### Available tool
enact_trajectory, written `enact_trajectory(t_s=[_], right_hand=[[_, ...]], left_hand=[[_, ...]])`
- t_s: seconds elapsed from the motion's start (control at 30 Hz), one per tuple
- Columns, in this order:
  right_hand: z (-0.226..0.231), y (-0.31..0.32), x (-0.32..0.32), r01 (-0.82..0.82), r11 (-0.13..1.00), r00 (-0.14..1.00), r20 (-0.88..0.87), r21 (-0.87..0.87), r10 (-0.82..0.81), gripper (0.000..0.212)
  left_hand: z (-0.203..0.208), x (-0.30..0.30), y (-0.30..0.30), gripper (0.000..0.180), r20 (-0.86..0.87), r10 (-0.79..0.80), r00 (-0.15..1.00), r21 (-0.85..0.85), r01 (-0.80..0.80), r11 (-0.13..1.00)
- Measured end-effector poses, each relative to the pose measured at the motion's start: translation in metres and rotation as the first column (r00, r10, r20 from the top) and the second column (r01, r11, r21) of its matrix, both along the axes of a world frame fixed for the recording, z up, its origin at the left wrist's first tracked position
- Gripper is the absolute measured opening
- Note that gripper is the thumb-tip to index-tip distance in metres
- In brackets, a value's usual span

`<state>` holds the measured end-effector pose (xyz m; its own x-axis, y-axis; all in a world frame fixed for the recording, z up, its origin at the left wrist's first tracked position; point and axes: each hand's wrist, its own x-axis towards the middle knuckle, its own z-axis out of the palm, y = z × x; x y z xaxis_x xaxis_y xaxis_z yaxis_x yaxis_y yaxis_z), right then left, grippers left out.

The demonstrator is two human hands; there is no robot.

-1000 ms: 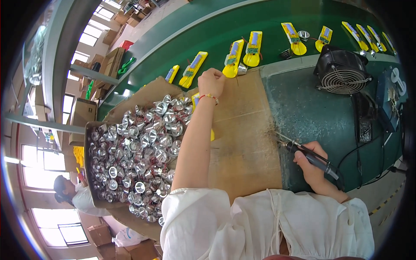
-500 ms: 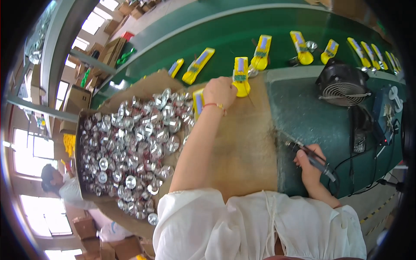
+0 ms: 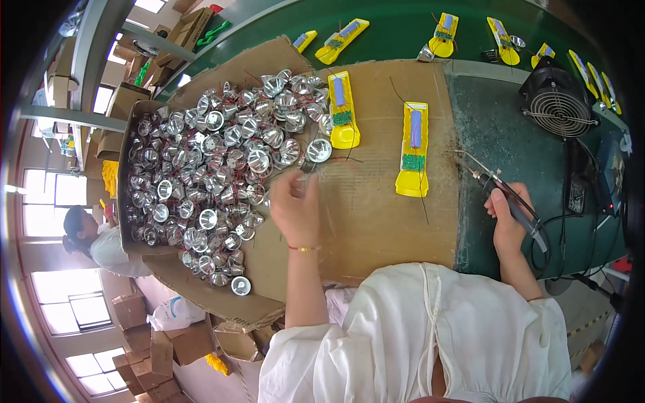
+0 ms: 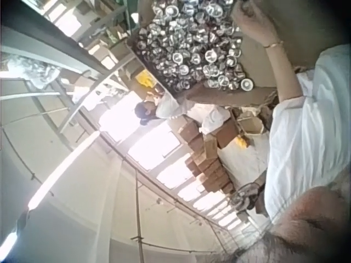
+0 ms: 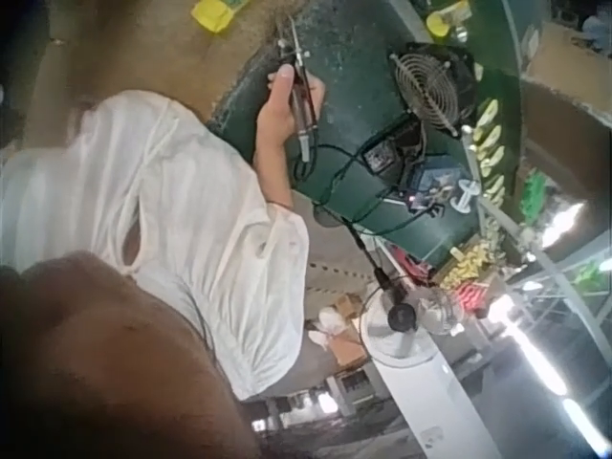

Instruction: Soldering wires to circuit boards and assembling components for yellow flashlights on a production line.

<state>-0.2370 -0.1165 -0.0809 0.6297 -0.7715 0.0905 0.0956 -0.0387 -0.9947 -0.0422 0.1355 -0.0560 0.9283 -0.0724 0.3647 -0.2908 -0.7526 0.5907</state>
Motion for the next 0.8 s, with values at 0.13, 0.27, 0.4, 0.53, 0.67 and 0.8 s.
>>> enact_trajectory(t_s=[0.13, 0.27, 0.4, 0.53, 0.67, 0.8], right_hand=[[0.011, 0.011, -0.007, 0.003, 1.0, 0.999, -0.032, -0.021, -0.003, 0.013], [0.019, 0.015, -0.016, -0.024, 0.999, 0.999, -0.028, -0.026, 0.023, 0.014], [0.023, 0.022, -0.018, -0.109, 0.994, 0.993, -0.052, -0.011, 0.108, 0.015], [0.024, 0.029, -0.005, -0.144, 0.963, 0.989, -0.062, -0.226, 0.134, 0.017], [0.023, 0.03, 0.009, -0.158, 0.971, 0.987, -0.071, -0.18, 0.147, 0.016], [0.013, 0.03, 0.02, -0.134, 0.974, 0.989, -0.091, -0.182, 0.119, 0.016]], left_hand=[[-0.009, 0.027, -0.003, 0.018, 0.274, -0.112, 0.955, 0.016, 0.112, 0.994], [-0.006, 0.03, -0.008, 0.01, 0.008, -0.227, 0.974, -0.446, 0.207, 0.871], [0.016, -0.021, -0.033, 0.011, -0.286, -0.592, 0.753, -0.745, 0.213, 0.632], [0.002, -0.038, -0.055, 0.013, -0.446, -0.603, 0.662, -0.668, 0.203, 0.716], [-0.003, -0.031, -0.068, 0.012, -0.482, -0.52, 0.705, -0.54, 0.229, 0.81], [-0.019, -0.03, -0.079, 0.014, -0.435, -0.483, 0.76, -0.48, 0.258, 0.838]])
